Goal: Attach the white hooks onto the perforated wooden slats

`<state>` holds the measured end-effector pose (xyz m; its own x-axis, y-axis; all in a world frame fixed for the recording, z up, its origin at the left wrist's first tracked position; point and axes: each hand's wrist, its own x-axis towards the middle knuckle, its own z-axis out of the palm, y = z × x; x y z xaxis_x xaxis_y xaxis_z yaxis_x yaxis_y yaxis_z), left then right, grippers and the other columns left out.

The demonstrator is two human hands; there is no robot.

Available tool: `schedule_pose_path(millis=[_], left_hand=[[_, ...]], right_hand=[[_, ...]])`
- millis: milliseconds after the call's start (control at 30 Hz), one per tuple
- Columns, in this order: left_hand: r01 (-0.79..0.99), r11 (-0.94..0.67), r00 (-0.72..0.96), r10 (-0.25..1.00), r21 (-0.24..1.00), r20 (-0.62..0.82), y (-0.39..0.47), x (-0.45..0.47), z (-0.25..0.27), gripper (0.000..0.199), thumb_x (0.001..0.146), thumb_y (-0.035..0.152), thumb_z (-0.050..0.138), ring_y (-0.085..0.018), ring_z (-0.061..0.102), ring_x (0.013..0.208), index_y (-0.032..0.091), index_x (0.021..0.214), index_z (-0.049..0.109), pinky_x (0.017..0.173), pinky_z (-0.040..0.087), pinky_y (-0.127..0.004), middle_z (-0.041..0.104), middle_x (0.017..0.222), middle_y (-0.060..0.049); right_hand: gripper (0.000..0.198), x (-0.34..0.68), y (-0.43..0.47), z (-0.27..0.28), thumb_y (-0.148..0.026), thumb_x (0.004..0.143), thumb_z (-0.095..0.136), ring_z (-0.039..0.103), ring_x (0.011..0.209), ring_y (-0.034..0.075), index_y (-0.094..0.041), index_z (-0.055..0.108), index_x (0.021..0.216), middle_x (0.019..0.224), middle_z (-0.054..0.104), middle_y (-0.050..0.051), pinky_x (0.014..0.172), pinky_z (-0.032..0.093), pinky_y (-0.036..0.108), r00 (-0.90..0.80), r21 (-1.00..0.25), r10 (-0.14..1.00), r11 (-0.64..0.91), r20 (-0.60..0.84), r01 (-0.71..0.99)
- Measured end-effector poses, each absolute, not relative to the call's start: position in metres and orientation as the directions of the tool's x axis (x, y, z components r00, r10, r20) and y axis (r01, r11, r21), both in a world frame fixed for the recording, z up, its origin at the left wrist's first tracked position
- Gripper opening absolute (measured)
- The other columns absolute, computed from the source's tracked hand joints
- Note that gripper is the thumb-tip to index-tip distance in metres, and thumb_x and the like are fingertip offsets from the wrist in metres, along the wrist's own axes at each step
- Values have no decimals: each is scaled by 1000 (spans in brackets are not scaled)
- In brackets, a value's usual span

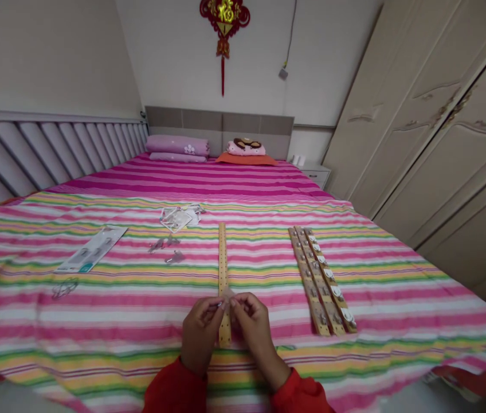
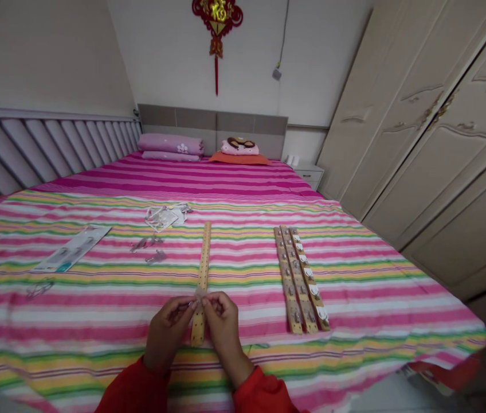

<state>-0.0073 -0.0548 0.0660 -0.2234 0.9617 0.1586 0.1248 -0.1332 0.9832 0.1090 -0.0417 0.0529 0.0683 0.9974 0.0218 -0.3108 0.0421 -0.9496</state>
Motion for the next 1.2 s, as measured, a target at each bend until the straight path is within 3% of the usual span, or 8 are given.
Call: schedule_pose_path(millis=[200,300,500,667,900,1200], left_hand=[[125,-89,-191,975,988,112,-56,-21,66,29,70,42,66,-19,67,83,18,85,70,77,54,-29,73,87,-6],[37,7,-216,976,999,2,-51,-29,55,35,64,46,70,-19,67,79,17,83,70,74,54,-29,73,81,-6],[-105,201,-91,973,974,-211,-47,-32,29,42,53,49,76,-17,66,68,15,77,69,63,52,-26,72,72,-5],[-117,197,-91,974,973,-208,-47,-32,18,41,52,47,77,-18,66,71,14,75,69,68,52,-28,72,72,-5],[-27,169,-131,977,985,-171,-49,-30,15,35,53,46,75,-17,65,64,16,68,66,62,52,-28,70,66,-4],[-80,238,-115,962,968,-246,-52,-27,6,34,55,45,74,-12,58,50,15,67,62,47,45,-22,64,54,0]], right_hand=[[33,122,-36,53,-46,64,75,42,39,7,-18,59,68,48,53,-6,39,32,20,30,-942,999,-23,-35,-334],[32,127,-32,46,-45,63,76,44,36,7,-17,61,68,44,55,-6,38,34,19,-70,-943,994,-104,-86,-315],[32,127,-29,30,-43,59,79,44,32,7,-15,62,62,40,56,-5,35,33,18,-157,-933,979,-176,-132,-313],[31,123,-31,23,-39,56,79,42,31,5,-14,63,61,42,57,-4,34,31,17,-102,-929,978,-207,-184,-306],[30,118,-29,14,-37,53,80,36,28,5,-15,60,60,36,52,-7,31,25,18,-34,-938,979,-202,-201,-281],[26,117,-28,11,-36,57,76,35,29,5,-15,60,60,35,48,-8,32,25,18,-24,-957,985,-170,-169,-237]])
